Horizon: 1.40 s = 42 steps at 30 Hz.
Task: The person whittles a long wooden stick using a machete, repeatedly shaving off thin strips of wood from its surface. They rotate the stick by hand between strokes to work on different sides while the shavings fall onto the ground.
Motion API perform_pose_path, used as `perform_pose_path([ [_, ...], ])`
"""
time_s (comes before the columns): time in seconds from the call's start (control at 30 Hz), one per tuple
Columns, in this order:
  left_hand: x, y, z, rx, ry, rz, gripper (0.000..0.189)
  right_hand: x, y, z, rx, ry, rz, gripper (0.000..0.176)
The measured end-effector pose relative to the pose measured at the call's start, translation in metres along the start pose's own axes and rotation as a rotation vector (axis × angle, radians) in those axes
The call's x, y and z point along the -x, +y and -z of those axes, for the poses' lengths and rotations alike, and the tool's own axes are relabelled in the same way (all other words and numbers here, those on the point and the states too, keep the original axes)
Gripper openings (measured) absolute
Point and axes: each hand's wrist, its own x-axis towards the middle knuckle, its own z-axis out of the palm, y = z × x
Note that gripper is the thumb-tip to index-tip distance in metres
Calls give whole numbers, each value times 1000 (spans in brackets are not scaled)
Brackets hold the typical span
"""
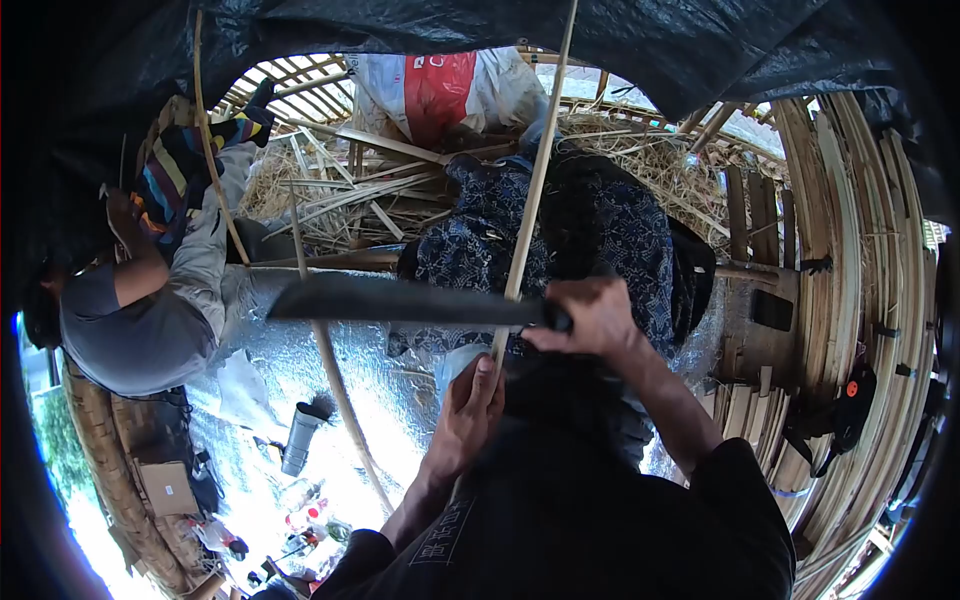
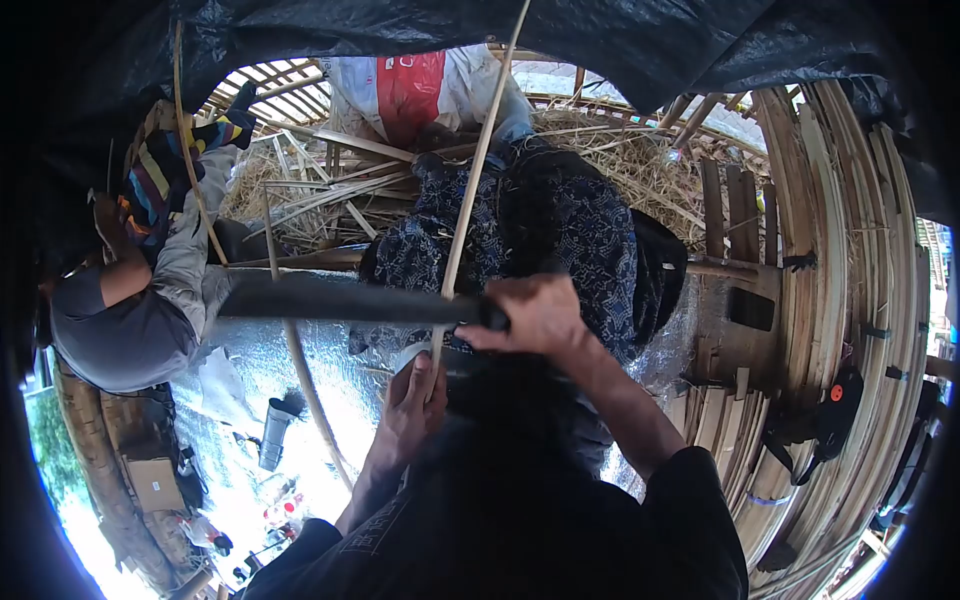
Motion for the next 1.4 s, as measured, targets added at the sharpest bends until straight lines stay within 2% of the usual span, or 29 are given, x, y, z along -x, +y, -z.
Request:
perform_pose_path([
  [0.13,-2,5,-5,-76,-16,-27,46,5,34,-1,104,6,117,62],
  [0.27,1,-2,-6,-88,-69,-27,46,6,52,-3,85,56,199,64],
  [0.33,4,1,-4,-106,-58,-43,47,3,61,-7,44,220,270,64],
  [0.37,6,2,-1,-131,-55,-56,48,4,72,-3,120,193,183,62],
  [0.43,19,-7,5,-108,-25,-45,48,6,103,-2,181,313,-105,56],
  [0.47,24,-9,9,-84,4,-39,48,8,116,4,156,368,-335,50],
  [0.53,33,-2,18,-43,18,-14,48,14,136,27,135,418,-642,46],
  [0.57,37,-1,18,2,23,19,48,20,142,33,69,495,-716,51],
  [0.63,23,-3,16,67,51,3,46,27,136,30,-308,738,-722,57],
  [0.7,9,-3,15,295,-122,80,50,36,115,26,-514,733,-704,60],
  [0.73,2,-5,17,478,-267,102,45,36,103,21,-541,722,-638,60],
  [0.77,-5,-9,18,464,-277,102,45,36,88,25,-553,611,-595,56],
  [0.83,-16,-12,22,773,-603,230,48,28,64,28,-317,433,-464,51],
  [0.97,-18,-11,21,789,-695,273,48,5,8,26,-183,180,-233,48],
  [1.1,-11,-9,16,696,-588,244,48,-1,-37,14,-13,48,86,58],
  [1.17,-8,-16,17,518,-389,204,47,5,-48,10,25,14,117,62],
  [1.33,-2,-35,11,299,-260,110,48,17,-44,8,109,-80,184,65],
  [1.4,1,-40,1,-210,-88,-383,53,20,-38,6,96,-65,187,65],
])
